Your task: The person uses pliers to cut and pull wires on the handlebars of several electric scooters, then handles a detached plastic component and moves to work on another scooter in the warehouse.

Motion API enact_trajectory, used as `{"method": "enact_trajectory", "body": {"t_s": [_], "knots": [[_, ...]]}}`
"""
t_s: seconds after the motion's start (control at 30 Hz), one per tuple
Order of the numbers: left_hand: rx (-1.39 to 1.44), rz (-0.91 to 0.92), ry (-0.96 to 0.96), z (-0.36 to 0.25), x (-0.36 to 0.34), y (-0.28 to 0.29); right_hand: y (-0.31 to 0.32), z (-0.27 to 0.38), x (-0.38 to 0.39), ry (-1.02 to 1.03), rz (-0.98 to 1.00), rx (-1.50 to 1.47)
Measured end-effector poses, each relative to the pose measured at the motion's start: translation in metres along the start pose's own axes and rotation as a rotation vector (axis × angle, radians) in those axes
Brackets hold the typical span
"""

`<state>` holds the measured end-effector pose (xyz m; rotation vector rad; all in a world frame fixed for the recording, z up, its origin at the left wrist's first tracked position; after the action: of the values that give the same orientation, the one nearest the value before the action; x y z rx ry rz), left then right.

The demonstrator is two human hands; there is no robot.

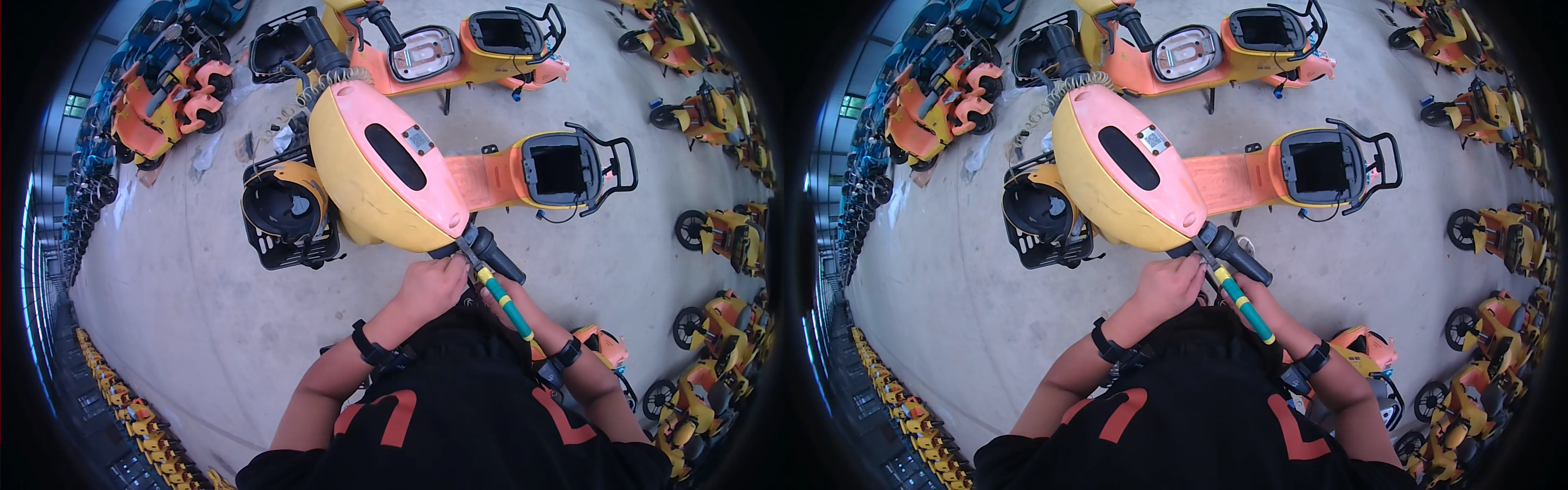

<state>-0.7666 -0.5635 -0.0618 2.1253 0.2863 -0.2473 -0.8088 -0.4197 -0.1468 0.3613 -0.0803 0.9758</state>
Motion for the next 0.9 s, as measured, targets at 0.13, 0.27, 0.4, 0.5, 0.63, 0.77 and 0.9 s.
{"method": "enact_trajectory", "body": {"t_s": [0.13,0.27,0.4,0.5,0.63,0.77,0.9], "knots": [[-0.078,-0.037,0.022,0.001,0.005,0.001,-0.012,-0.007,0.012,-0.528,0.318,-0.858],[-0.093,-0.043,0.007,-0.004,0.006,0.004,-0.011,0.016,0.014,-0.409,0.505,-0.722],[-0.108,-0.066,0.014,-0.003,0.016,0.005,-0.022,0.039,0.004,-0.449,0.643,-0.309],[-0.095,-0.069,0.022,-0.002,0.024,0.005,-0.034,0.021,0.003,-0.53,0.583,-0.369],[-0.049,-0.111,0.122,0.003,0.031,0.003,-0.034,0.019,0.0,-0.53,0.492,-0.351],[0.001,-0.158,0.133,0.003,0.035,0.001,-0.029,0.017,0.001,-0.482,0.457,-0.273],[-0.003,-0.165,0.16,0.003,0.037,0.0,-0.029,0.021,0.0,-0.502,0.454,-0.317]]}}
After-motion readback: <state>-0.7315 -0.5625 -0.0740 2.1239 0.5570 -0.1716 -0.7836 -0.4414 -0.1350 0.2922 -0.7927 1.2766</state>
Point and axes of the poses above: each hand's wrist, its own x-axis away from the middle knuckle, its own y-axis out of the back of the hand, z = x × y, the point moved 9 cm from there along -x, towards the middle knuckle, and after that the axes turned 4 degrees about -x, right-handed, at the moved point
